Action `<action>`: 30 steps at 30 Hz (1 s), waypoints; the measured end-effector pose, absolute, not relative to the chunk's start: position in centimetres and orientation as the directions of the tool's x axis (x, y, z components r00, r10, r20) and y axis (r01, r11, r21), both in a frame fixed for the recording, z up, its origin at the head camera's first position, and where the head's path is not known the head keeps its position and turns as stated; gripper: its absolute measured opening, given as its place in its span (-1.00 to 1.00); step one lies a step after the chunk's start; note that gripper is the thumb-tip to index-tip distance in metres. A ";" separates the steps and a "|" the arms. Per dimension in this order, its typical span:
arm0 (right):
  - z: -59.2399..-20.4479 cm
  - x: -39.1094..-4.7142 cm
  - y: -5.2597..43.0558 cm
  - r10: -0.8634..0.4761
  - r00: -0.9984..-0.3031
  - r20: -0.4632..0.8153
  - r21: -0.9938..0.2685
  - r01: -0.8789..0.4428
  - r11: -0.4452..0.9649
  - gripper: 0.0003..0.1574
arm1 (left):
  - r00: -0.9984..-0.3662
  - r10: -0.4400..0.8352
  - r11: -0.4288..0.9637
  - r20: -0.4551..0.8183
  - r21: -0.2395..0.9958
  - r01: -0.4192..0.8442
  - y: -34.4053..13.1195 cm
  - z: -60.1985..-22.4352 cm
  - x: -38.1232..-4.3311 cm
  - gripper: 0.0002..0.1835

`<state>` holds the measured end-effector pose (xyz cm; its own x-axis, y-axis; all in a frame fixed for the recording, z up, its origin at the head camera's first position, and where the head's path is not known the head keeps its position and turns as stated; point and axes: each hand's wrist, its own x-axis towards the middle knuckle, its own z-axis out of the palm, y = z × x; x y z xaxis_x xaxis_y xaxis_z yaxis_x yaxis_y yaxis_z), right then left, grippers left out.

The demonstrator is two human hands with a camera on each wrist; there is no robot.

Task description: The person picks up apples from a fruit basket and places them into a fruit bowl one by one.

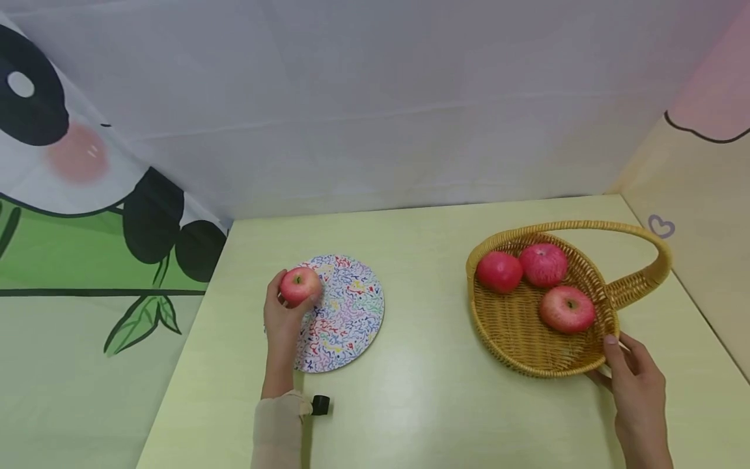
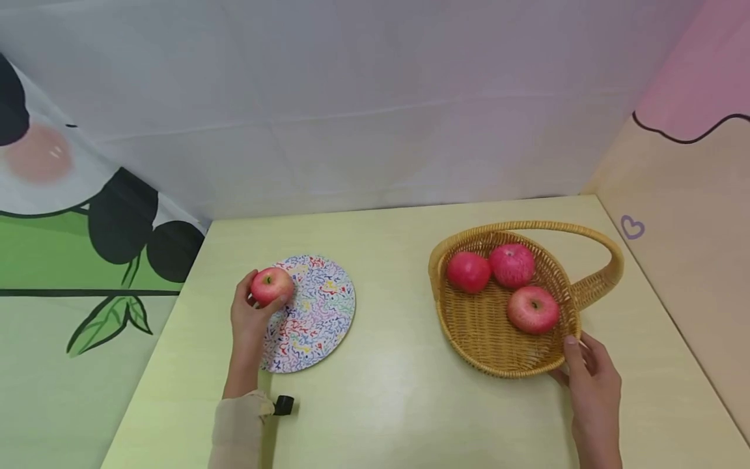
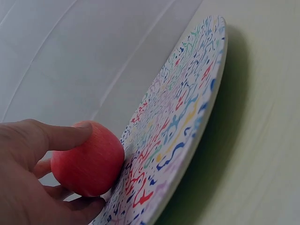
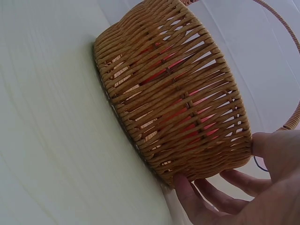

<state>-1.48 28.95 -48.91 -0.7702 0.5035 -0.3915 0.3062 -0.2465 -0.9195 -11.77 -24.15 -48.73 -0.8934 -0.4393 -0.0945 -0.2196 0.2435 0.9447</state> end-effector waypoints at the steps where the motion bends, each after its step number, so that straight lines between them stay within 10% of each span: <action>1: -48.9 -1.5 28.9 0.503 -0.770 -0.392 -0.919 0.312 -0.239 -0.51 | -0.895 -0.436 0.251 -0.092 0.943 -0.219 -24.2 -48.8 -11.7 -0.06; 30: -48.7 -1.6 28.8 0.524 -0.740 -0.422 -0.906 0.337 -0.254 -0.63 | -0.896 -0.436 0.265 -0.082 0.940 -0.215 -24.1 -47.7 -11.8 -0.09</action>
<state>-1.58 28.82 -48.73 -0.7398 0.5240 -0.4221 0.3369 -0.2544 -0.9065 -11.83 -24.12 -47.74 -0.8963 -0.4359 -0.0816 -0.2145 0.2651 0.9400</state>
